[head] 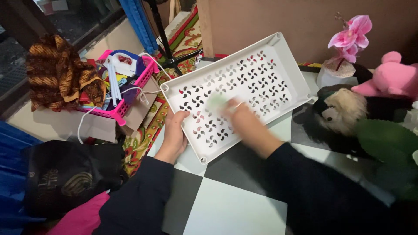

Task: Cleaning a white plastic tray and then wiping down a checkered table surface with a cloth.

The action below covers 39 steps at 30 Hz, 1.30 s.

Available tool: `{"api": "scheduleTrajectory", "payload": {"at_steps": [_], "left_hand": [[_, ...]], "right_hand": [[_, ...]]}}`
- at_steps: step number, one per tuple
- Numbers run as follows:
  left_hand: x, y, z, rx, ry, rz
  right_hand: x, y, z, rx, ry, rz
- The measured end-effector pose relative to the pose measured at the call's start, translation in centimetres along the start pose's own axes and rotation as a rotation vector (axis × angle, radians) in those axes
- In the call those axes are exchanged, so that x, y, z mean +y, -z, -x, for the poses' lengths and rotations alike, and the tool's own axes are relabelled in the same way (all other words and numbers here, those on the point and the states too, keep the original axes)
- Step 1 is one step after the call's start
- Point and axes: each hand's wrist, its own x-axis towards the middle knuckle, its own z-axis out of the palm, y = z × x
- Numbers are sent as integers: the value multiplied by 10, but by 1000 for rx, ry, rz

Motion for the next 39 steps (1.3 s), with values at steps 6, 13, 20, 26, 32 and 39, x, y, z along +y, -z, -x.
{"api": "scheduleTrajectory", "payload": {"at_steps": [6, 13, 20, 26, 32, 39], "left_hand": [[-1, -7, 1, 6, -5, 9], [-5, 10, -22, 33, 56, 36], [19, 26, -86, 3, 350, -91], [2, 44, -192, -181, 451, -111], [-3, 45, -240, -89, 356, -47], [-29, 48, -265, -158, 265, -83]], "right_hand": [[78, 56, -14, 312, 96, 570], [51, 56, 11, 254, 358, 353], [63, 86, 21, 337, 430, 519], [48, 85, 17, 179, 393, 592], [57, 66, 3, 315, 295, 617], [58, 63, -6, 279, 150, 741]]}}
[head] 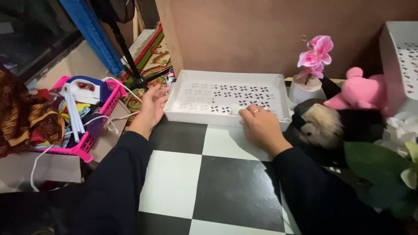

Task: Cleaning a white plastic tray and then wiping down a checkered table surface with a cloth.

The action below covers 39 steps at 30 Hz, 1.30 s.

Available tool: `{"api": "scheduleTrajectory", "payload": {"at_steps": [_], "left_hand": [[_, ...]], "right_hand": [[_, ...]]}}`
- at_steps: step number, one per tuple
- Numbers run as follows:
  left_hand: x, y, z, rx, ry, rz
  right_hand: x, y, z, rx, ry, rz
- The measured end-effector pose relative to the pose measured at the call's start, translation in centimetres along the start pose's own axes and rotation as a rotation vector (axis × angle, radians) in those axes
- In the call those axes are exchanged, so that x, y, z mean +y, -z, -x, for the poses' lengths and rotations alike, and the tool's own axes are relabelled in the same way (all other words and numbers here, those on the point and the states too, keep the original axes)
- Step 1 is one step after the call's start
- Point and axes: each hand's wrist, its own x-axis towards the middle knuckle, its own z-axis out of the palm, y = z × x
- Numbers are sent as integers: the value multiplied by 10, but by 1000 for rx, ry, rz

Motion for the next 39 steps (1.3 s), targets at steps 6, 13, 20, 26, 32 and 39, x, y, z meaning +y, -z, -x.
{"api": "scheduleTrajectory", "payload": {"at_steps": [6, 13, 20, 26, 32, 39], "left_hand": [[-7, -34, 8, -51, -31, -153], [-39, -21, -9, -85, -143, -173], [-58, -13, -16, 40, -295, -417], [-54, -25, 9, 65, -367, -336], [-77, -9, 16, 167, -449, -340], [-74, -7, 47, 150, -336, -237]], "right_hand": [[14, -7, -4, 118, -11, 72], [45, -17, -14, 115, 2, 70], [40, -21, -6, 238, 13, 67], [3, -18, 1, 240, 40, -111], [-50, -67, -13, 4, 93, -296], [-112, -23, 3, -264, 315, -588]]}}
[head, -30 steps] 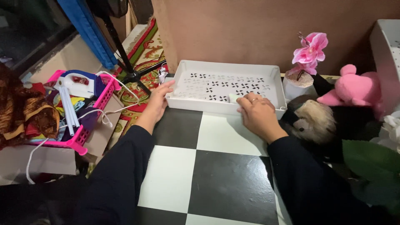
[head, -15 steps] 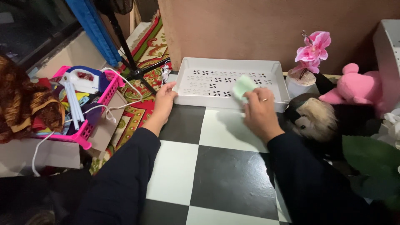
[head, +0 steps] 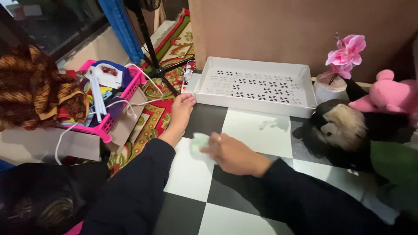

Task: Cleaning a white plastic tray and then wiping down a checkered table surface with a cloth.

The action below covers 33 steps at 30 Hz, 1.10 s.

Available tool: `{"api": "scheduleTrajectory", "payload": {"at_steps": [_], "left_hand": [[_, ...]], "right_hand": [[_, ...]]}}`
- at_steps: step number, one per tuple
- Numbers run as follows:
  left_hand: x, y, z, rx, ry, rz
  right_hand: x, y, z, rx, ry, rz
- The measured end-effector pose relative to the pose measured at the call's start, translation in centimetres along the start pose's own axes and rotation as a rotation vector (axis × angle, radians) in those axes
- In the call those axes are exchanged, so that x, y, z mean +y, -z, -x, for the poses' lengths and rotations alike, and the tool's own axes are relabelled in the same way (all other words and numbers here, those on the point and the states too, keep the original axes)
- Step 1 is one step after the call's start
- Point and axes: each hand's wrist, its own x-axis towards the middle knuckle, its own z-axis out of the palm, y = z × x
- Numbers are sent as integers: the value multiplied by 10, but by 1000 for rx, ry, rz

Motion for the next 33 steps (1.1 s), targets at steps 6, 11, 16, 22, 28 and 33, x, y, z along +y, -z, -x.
{"api": "scheduleTrajectory", "payload": {"at_steps": [6, 11, 16, 22, 28, 33], "left_hand": [[17, 8, 20, -17, 95, 140], [7, 10, 19, -111, 9, 57], [7, 16, 13, -130, 36, 105], [11, 9, 32, -200, -76, -30], [32, -4, 50, -286, -201, -265], [39, -10, 55, -324, -216, -259]], "right_hand": [[44, 6, 14, -137, -331, 396], [68, -40, -14, 38, -169, 421], [-12, -24, -17, -223, -98, 237], [31, -15, -15, -220, -295, 408], [-12, -14, 12, -218, -196, 399], [-32, 20, 60, -284, -60, 212]]}}
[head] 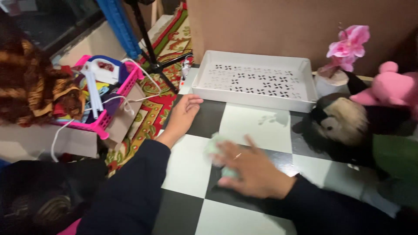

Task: Cleaning a white plastic tray and then wiping down a checkered table surface with a cloth.

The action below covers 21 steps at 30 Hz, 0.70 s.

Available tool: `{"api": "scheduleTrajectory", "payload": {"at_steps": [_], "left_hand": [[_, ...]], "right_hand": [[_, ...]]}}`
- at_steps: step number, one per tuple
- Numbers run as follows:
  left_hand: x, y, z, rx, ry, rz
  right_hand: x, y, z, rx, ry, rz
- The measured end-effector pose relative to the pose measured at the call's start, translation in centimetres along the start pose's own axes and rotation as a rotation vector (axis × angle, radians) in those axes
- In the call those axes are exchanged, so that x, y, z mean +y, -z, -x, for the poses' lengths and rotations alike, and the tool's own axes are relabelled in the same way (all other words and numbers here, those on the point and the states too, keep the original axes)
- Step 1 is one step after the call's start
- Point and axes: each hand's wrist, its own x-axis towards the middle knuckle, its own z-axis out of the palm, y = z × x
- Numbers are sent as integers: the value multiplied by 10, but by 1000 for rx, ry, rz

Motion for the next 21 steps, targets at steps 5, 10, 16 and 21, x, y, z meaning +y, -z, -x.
{"api": "scheduleTrajectory", "payload": {"at_steps": [5, 10, 16, 21], "left_hand": [[17, -4, 3, 51, -2, -80], [50, -21, 12, 101, -161, -296], [95, -136, 2, -78, -397, -320], [147, -287, -1, -357, -40, 299]], "right_hand": [[67, 9, 63, 85, -388, 276], [44, 16, 114, 132, -279, 172], [71, 12, 159, 266, -378, 125], [76, 15, 159, 459, -304, 117]]}}
